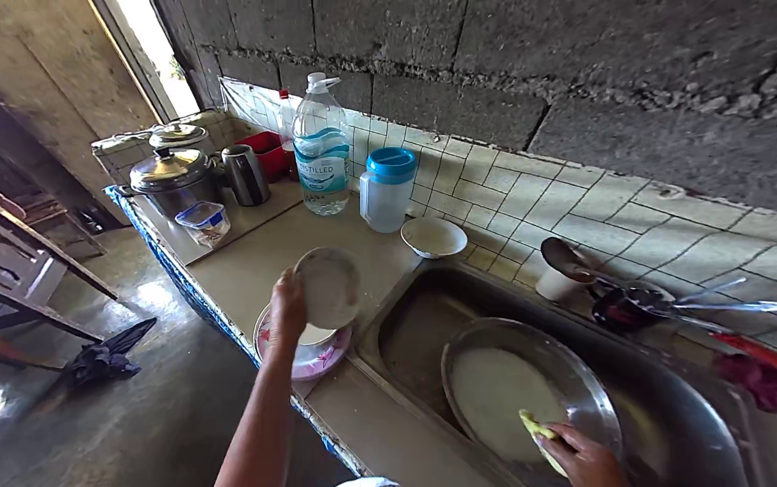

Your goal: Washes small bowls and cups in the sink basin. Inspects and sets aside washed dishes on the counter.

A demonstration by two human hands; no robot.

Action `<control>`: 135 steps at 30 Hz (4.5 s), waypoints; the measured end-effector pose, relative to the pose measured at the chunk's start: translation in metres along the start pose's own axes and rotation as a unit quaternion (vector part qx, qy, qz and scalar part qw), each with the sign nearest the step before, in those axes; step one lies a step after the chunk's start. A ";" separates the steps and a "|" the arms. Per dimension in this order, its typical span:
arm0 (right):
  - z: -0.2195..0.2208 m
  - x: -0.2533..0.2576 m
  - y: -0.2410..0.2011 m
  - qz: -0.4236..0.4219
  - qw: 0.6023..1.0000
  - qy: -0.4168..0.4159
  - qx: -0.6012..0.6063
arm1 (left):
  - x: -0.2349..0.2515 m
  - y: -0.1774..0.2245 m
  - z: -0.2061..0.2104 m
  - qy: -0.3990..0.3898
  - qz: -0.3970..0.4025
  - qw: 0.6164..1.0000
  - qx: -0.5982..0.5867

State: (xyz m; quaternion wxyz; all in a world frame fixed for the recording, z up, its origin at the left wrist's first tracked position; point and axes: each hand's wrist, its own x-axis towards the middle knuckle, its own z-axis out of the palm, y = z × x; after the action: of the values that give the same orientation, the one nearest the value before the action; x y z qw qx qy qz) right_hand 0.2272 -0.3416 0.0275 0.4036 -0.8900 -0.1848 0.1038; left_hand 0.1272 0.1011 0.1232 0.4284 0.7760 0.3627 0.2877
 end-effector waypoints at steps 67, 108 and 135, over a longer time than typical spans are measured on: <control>-0.006 0.074 -0.061 0.051 0.970 0.216 0.101 | -0.128 0.084 0.206 -0.456 0.094 0.838 -0.285; -0.004 0.082 -0.051 0.066 0.952 0.252 0.161 | -0.136 0.098 0.243 -0.342 -0.118 0.891 -0.274; -0.031 0.082 -0.033 0.067 0.833 0.415 0.358 | -0.132 0.074 0.235 -0.423 -0.179 0.856 -0.238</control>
State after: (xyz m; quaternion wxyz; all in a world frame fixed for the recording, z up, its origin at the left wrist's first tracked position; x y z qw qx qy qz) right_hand 0.3041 -0.3084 0.0700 0.7252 -0.6526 0.1106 -0.1897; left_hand 0.2538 -0.1405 0.0602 0.7564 0.6186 0.1999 -0.0721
